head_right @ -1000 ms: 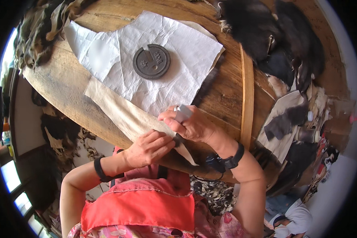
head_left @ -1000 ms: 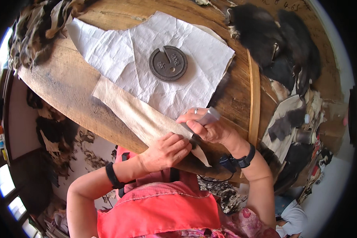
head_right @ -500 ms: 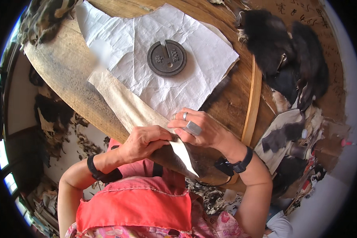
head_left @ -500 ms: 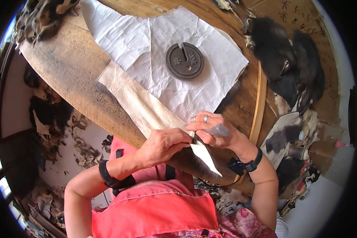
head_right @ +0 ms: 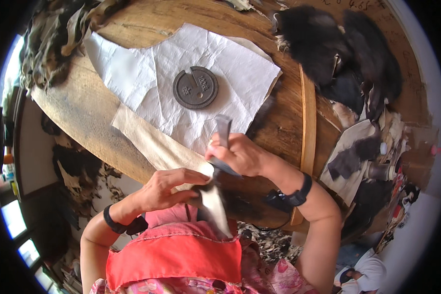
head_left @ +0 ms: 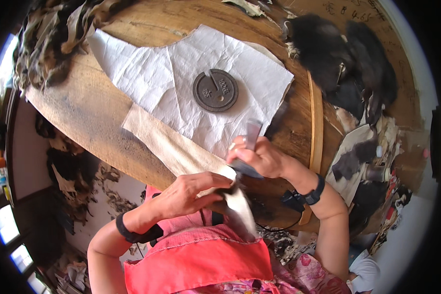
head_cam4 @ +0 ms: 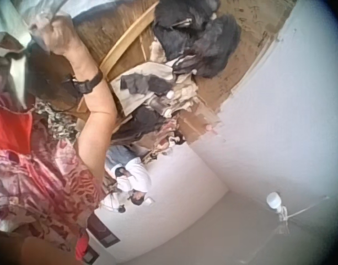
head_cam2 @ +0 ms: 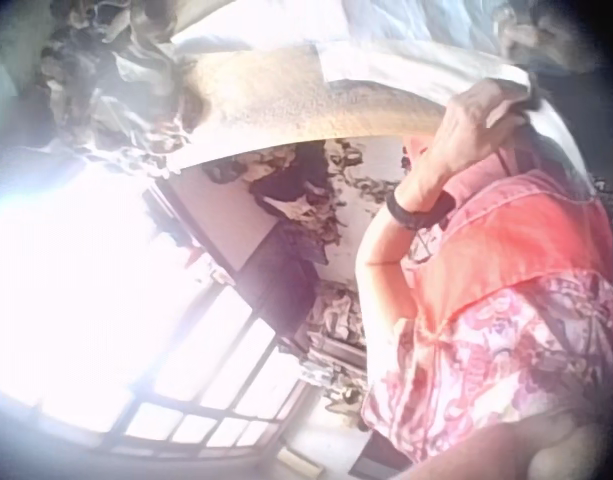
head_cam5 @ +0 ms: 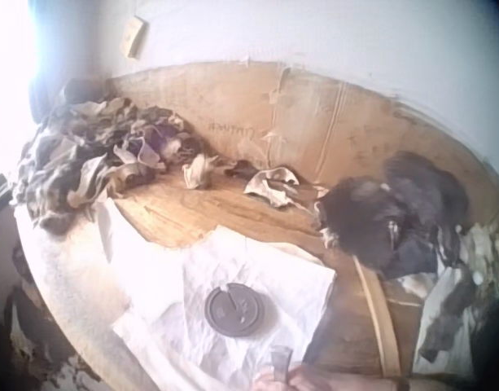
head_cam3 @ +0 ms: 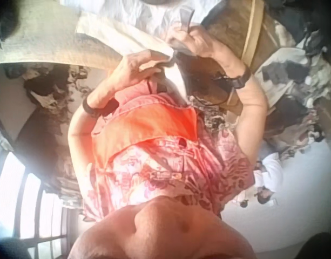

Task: Cutting out patterns and hand-sewing pieces of animal hide or leather.

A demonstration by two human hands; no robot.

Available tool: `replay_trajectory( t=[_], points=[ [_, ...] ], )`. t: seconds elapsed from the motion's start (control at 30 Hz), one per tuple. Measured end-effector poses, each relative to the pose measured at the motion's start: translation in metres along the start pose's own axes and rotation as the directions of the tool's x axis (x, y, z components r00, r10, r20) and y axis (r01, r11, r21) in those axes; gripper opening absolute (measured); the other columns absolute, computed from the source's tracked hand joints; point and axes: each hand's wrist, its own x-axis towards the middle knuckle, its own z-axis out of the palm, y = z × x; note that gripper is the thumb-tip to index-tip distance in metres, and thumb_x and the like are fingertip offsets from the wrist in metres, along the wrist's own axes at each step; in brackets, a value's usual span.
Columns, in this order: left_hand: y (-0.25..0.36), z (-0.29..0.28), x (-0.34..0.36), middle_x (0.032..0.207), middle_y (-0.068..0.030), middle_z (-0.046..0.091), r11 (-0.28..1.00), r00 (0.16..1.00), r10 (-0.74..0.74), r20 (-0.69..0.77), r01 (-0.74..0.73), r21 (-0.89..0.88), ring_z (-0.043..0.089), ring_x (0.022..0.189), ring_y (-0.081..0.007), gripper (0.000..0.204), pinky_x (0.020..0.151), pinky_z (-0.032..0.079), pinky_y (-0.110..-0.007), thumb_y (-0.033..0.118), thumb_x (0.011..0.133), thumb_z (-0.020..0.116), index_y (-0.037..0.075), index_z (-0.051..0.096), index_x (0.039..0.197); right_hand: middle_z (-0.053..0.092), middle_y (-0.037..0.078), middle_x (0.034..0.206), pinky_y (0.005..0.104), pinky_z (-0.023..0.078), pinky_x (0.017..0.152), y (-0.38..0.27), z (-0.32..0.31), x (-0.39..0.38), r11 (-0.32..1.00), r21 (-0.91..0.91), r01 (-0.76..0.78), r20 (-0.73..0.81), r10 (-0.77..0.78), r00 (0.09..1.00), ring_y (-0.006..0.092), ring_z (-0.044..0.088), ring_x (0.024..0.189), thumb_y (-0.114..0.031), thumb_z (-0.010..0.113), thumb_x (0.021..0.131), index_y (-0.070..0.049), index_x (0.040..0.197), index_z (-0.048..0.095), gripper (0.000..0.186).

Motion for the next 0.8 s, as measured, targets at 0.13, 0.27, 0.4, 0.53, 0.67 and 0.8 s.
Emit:
replay_trajectory(
  t=[0.13,0.27,0.4,0.53,0.67,0.8],
  points=[
    [0.033,-0.065,0.002,0.093,-0.0092,0.072,0.979,0.990,-0.104,-0.092,0.118,0.169,0.070,0.086,-0.0177,0.017,0.077,0.054,-0.030,0.002,0.085,0.073,0.002,0.071,0.103,0.060,0.006,0.080,0.0325,0.049,0.068,-0.047,-0.010,-0.031,0.946,0.190,-0.264,-0.379,0.319,0.869,0.0161,0.061,0.069,-0.022,0.056,0.098,0.003,0.083,0.063,0.030],
    [0.044,-0.131,0.043,0.080,-0.0058,0.069,0.855,0.939,-0.158,-0.304,0.284,0.434,0.063,0.069,-0.0108,0.014,0.064,0.050,-0.026,0.005,0.087,0.070,0.000,0.069,0.100,0.059,0.005,0.072,0.0304,0.047,0.060,-0.048,-0.013,-0.062,0.879,0.015,-0.477,-0.634,0.377,0.675,0.0112,0.058,0.065,-0.013,0.069,0.089,-0.002,0.082,0.059,0.016],
    [0.037,-0.188,0.105,0.093,-0.0084,0.071,0.734,0.997,-0.065,-0.044,0.077,0.675,0.068,0.076,-0.0187,0.019,0.066,0.053,-0.031,0.010,0.085,0.074,0.001,0.070,0.101,0.064,0.010,0.079,0.0336,0.049,0.067,-0.044,0.025,-0.084,0.805,0.222,-0.551,-0.614,0.554,0.562,0.0155,0.061,0.072,-0.018,0.073,0.085,-0.001,0.085,0.061,0.021],
    [-0.011,-0.201,0.206,0.104,-0.0134,0.072,0.631,0.994,0.059,0.088,-0.106,0.768,0.071,0.092,-0.0277,0.023,0.078,0.055,-0.037,0.014,0.086,0.074,0.003,0.071,0.106,0.069,0.015,0.084,0.0353,0.051,0.070,-0.049,0.071,-0.084,0.727,0.311,-0.613,-0.602,0.650,0.465,0.0210,0.066,0.076,-0.025,0.077,0.083,0.000,0.091,0.063,0.031],
    [-0.053,-0.182,0.291,0.108,-0.0151,0.071,0.644,0.943,0.237,0.236,-0.334,0.689,0.067,0.103,-0.0317,0.030,0.089,0.052,-0.040,0.015,0.085,0.075,0.005,0.068,0.112,0.068,0.015,0.082,0.0354,0.051,0.068,-0.061,0.099,-0.060,0.668,0.407,-0.622,-0.668,0.683,0.296,0.0190,0.066,0.075,-0.027,0.080,0.080,0.000,0.091,0.063,0.034],
    [-0.070,-0.146,0.338,0.108,-0.0145,0.070,0.726,0.926,0.244,0.289,-0.372,0.578,0.067,0.104,-0.0309,0.041,0.090,0.051,-0.040,0.015,0.079,0.078,0.007,0.067,0.118,0.068,0.013,0.082,0.0365,0.051,0.066,-0.047,0.093,-0.031,0.681,0.540,-0.494,-0.756,0.650,0.071,0.0205,0.066,0.074,-0.027,0.080,0.078,-0.002,0.091,0.059,0.035]
  ],
)
